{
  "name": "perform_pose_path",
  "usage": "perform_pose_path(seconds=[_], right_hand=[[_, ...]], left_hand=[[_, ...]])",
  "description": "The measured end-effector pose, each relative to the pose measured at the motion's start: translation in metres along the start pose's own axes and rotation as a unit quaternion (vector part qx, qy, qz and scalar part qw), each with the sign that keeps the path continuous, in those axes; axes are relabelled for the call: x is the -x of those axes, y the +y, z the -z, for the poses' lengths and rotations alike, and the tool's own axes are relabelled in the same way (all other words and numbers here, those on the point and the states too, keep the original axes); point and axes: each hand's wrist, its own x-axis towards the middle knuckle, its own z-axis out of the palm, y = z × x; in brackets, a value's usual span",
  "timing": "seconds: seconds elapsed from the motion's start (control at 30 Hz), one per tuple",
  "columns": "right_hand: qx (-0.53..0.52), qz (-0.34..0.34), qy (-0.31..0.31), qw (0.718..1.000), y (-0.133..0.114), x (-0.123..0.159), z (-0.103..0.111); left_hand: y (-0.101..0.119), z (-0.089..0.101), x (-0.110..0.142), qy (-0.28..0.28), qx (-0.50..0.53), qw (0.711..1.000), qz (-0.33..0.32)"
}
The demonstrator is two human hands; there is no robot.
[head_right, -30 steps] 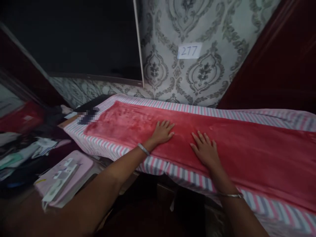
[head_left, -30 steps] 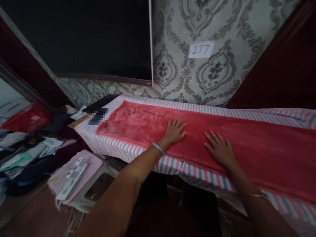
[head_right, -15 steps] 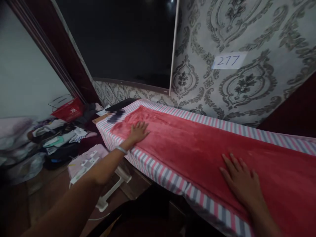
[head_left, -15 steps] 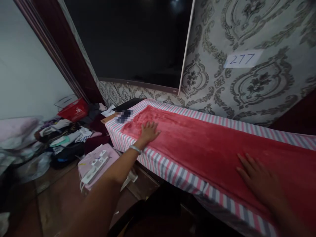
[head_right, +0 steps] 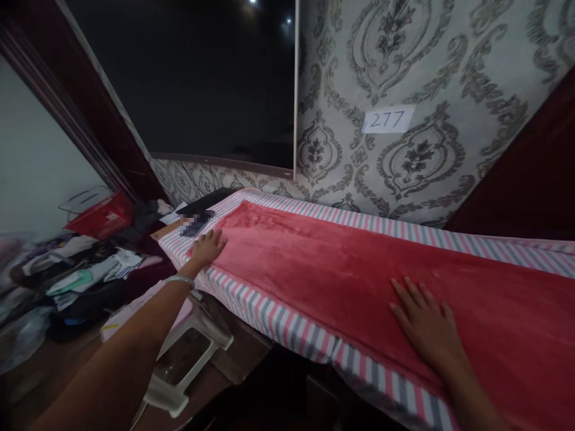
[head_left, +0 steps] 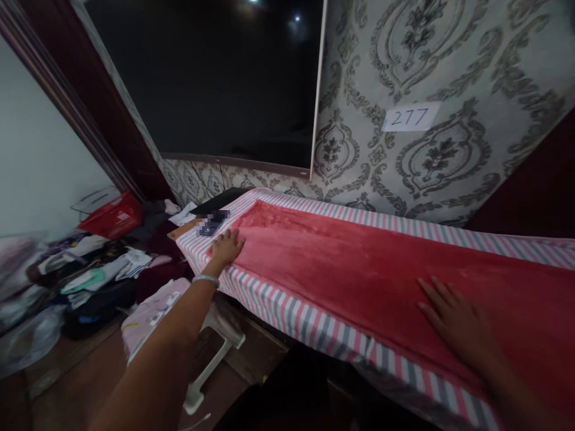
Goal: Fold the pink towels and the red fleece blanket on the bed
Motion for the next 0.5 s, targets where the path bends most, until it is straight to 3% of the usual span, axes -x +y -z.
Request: perform_pose_path(seconds=[0.13,0.37,0.5], right_hand=[[0.003,-0.003,-0.024,1.0,-0.005,-0.001,0.007],[-0.009,-0.008,-0.014,1.0,-0.006,-0.002,0.008],[-0.006,-0.008,-0.025,1.0,-0.007,-0.003,0.01]], left_hand=[[-0.004,0.003,-0.009,-0.012,0.018,1.0,0.008],[-0.027,0.03,-0.039,-0.043,0.174,0.981,0.068],[-0.041,0.043,-0.037,-0.053,0.258,0.959,0.101]])
